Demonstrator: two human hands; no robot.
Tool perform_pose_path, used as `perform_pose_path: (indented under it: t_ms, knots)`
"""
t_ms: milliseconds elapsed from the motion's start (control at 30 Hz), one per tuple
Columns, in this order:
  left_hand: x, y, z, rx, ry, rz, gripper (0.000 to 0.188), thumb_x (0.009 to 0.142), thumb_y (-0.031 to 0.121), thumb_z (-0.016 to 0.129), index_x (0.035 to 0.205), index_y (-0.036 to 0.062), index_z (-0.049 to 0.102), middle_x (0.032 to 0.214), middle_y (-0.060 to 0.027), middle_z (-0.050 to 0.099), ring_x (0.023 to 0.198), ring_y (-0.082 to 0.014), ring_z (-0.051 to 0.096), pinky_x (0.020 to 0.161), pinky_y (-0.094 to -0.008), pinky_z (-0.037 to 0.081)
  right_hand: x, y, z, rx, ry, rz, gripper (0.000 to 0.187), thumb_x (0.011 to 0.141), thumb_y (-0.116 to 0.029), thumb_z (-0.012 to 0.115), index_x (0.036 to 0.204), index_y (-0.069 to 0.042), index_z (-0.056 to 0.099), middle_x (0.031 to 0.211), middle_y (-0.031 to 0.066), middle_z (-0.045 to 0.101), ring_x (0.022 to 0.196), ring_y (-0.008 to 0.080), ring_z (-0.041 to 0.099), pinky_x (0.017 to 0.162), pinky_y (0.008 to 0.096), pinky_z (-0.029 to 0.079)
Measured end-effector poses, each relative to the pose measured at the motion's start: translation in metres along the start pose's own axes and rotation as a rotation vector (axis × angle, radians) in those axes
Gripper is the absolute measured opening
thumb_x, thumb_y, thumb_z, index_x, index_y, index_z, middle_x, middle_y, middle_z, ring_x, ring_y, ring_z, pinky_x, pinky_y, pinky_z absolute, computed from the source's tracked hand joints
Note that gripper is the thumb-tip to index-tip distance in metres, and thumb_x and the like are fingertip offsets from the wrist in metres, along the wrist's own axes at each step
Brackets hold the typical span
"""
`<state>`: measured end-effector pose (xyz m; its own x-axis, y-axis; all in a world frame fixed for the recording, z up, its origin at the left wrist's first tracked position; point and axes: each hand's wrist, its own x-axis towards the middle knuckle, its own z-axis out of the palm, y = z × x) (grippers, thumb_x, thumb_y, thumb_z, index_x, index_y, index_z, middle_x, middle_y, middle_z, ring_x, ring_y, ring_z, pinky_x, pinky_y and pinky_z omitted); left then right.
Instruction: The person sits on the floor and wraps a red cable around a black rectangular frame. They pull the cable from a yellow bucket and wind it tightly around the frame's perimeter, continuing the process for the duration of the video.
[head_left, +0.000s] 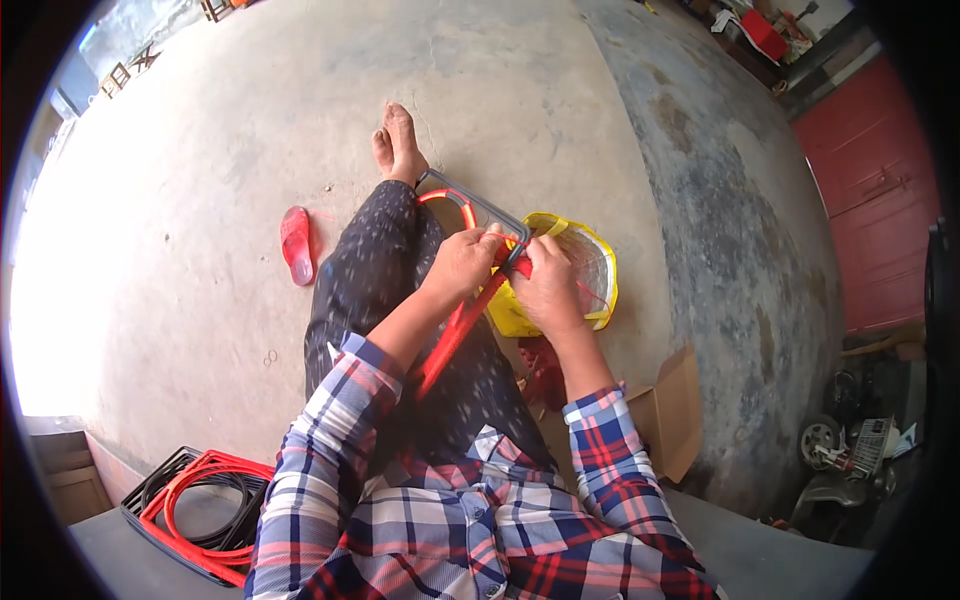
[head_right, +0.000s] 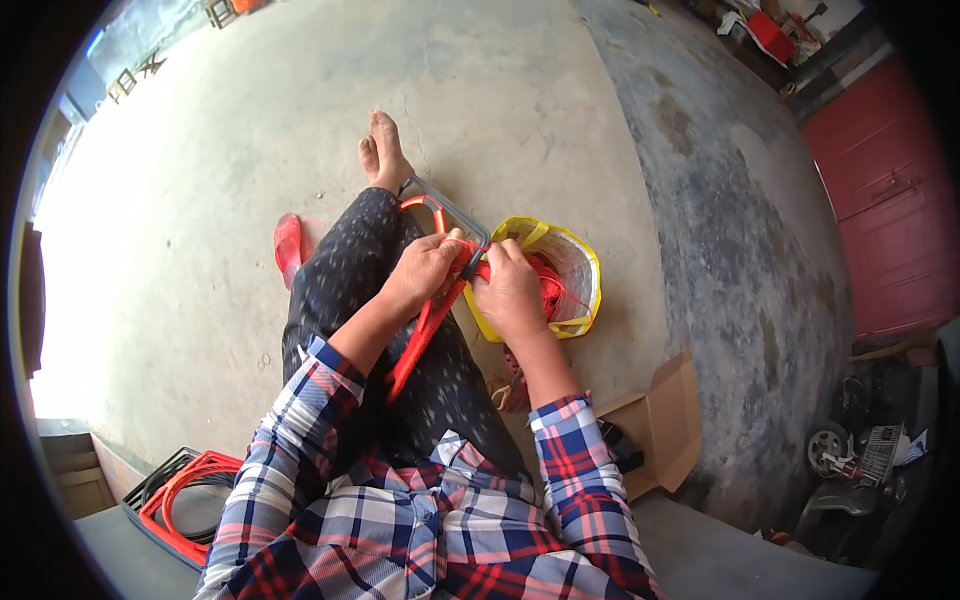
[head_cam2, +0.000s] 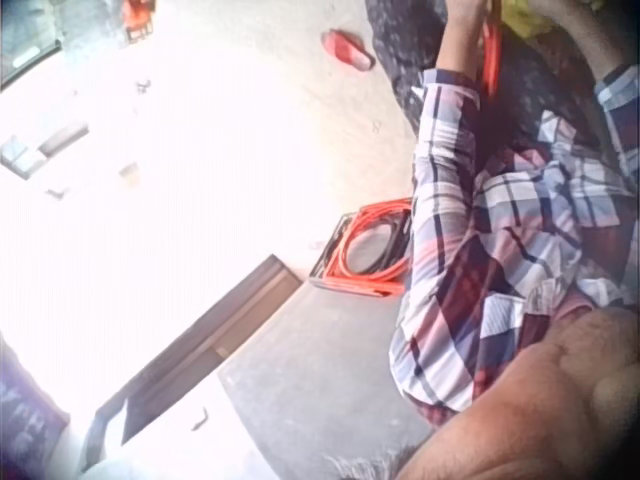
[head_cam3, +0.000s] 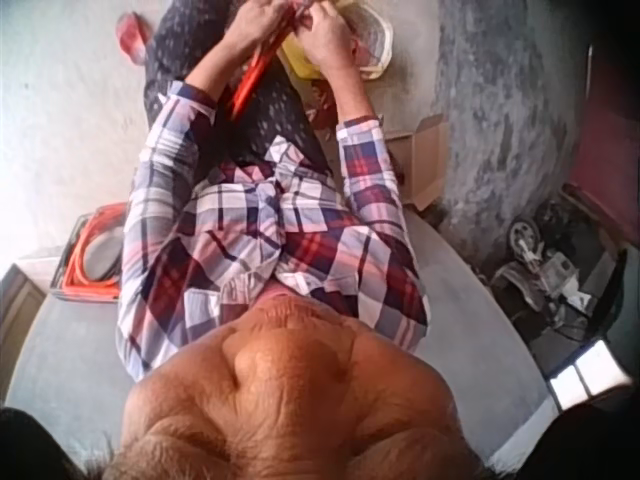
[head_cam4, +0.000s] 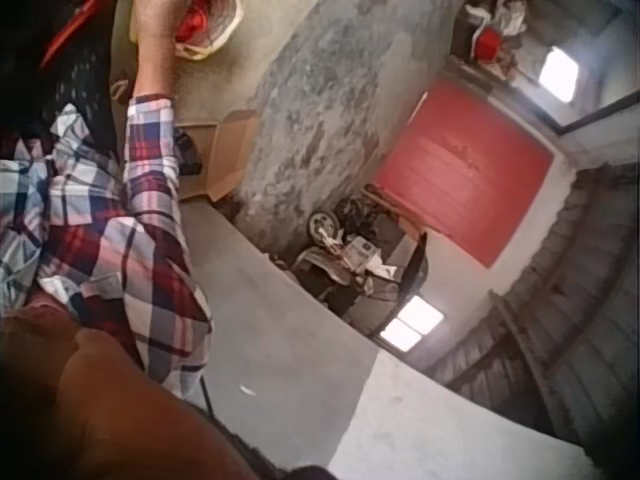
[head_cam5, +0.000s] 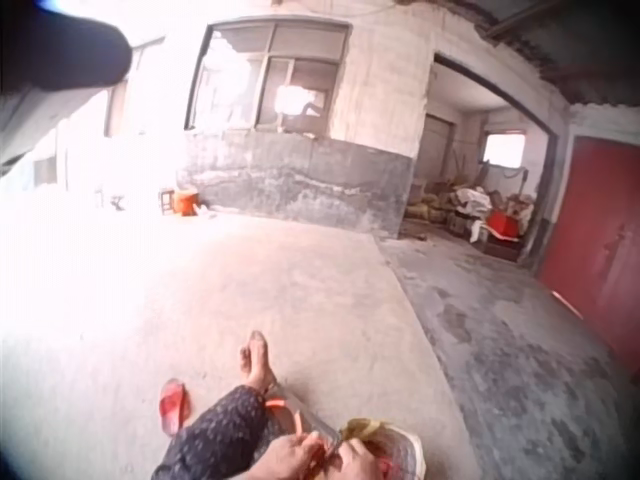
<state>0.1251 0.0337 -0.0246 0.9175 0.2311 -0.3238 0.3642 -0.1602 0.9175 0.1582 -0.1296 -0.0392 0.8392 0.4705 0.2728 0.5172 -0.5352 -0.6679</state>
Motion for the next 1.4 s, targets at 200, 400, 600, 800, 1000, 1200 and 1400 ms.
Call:
perform_pose_path:
  t_ms: [200, 400, 600, 800, 1000, 1200, 1400]
  knots:
    - [-0.05, 0.046, 0.001, 0.301, 0.248, 0.434, 0.023, 0.095, 0.018, 0.063, 0.085, -0.0026, 0.063, 0.062, -0.0082, 0.059, 0.058, -0.0086, 0.054, 0.054, -0.0304, 0.048, -0.027, -0.025, -0.017, 0.453, 0.212, -0.061, 0.056, 0.079, -0.012, 0.077, 0.129, 0.0, 0.053, 0.12, 0.0159, 0.057, 0.11, 0.0341, 0.059, 0.095, 0.0437, 0.049]
    - [-0.075, 0.051, 0.02, -0.29, -0.108, 0.22, 0.021, 0.099, 0.018, 0.062, 0.082, 0.0049, 0.061, 0.065, 0.0031, 0.054, 0.058, -0.0046, 0.047, 0.052, -0.0237, 0.04, -0.063, -0.022, -0.025, 0.815, 0.247, -0.038, 0.028, 0.096, -0.02, 0.062, 0.117, -0.001, 0.059, 0.121, 0.0148, 0.06, 0.119, 0.0306, 0.056, 0.108, 0.0451, 0.039]
    - [-0.028, 0.016, -0.006, -0.113, -0.007, 0.126, 0.022, 0.097, 0.021, 0.064, 0.082, 0.0045, 0.061, 0.077, 0.0011, 0.061, 0.068, -0.0058, 0.052, 0.059, -0.0225, 0.042, -0.122, 0.005, -0.088, 1.772, 0.174, 0.054, 0.027, 0.1, -0.034, 0.056, 0.094, -0.008, 0.055, 0.063, 0.0033, 0.054, 0.05, 0.0171, 0.051, 0.07, 0.0386, 0.049]
    - [0.026, -0.045, -0.022, 0.364, -0.075, 0.708, 0.016, 0.097, 0.02, 0.052, 0.092, 0.0055, 0.055, 0.072, -0.0092, 0.063, 0.043, -0.0083, 0.04, 0.04, -0.026, 0.031, -0.2, 0.038, -0.072, 1.45, 0.027, 0.515, 0.026, 0.101, -0.03, 0.054, 0.091, -0.007, 0.053, 0.057, 0.0018, 0.047, 0.044, 0.0125, 0.043, 0.05, 0.0317, 0.04]
    - [-0.024, 0.004, -0.015, -0.313, -0.077, -0.111, 0.005, 0.089, 0.008, 0.058, 0.092, 0.0055, 0.055, 0.072, -0.0046, 0.061, 0.05, -0.0085, 0.046, 0.044, -0.0244, 0.035, -0.229, 0.113, -0.054, 1.314, 0.536, 0.895, 0.03, 0.102, -0.037, 0.053, 0.092, -0.009, 0.052, 0.06, -0.003, 0.044, 0.044, 0.008, 0.038, 0.045, 0.0292, 0.037]
    - [-0.094, -0.019, 0.017, 0.446, 0.041, 0.618, 0.018, 0.086, 0.016, 0.069, 0.095, 0.001, 0.063, 0.097, -0.0165, 0.061, 0.088, -0.0323, 0.059, 0.078, -0.04, 0.049, -0.193, 0.082, -0.026, 1.588, 0.124, 0.754, 0.052, 0.102, -0.048, 0.043, 0.105, 0.0, 0.062, 0.082, 0.0061, 0.06, 0.066, 0.017, 0.057, 0.061, 0.0335, 0.05]
    - [-0.124, -0.005, 0.036, -0.155, -0.472, 0.251, 0.024, 0.098, 0.017, 0.06, 0.119, 0.0045, 0.062, 0.11, -0.0075, 0.068, 0.087, -0.0201, 0.064, 0.074, -0.0314, 0.052, -0.152, 0.005, 0.011, 1.941, -0.273, 0.464, 0.067, 0.085, -0.05, 0.072, 0.131, -0.006, 0.052, 0.119, 0.0116, 0.061, 0.105, 0.0234, 0.063, 0.088, 0.0376, 0.053]
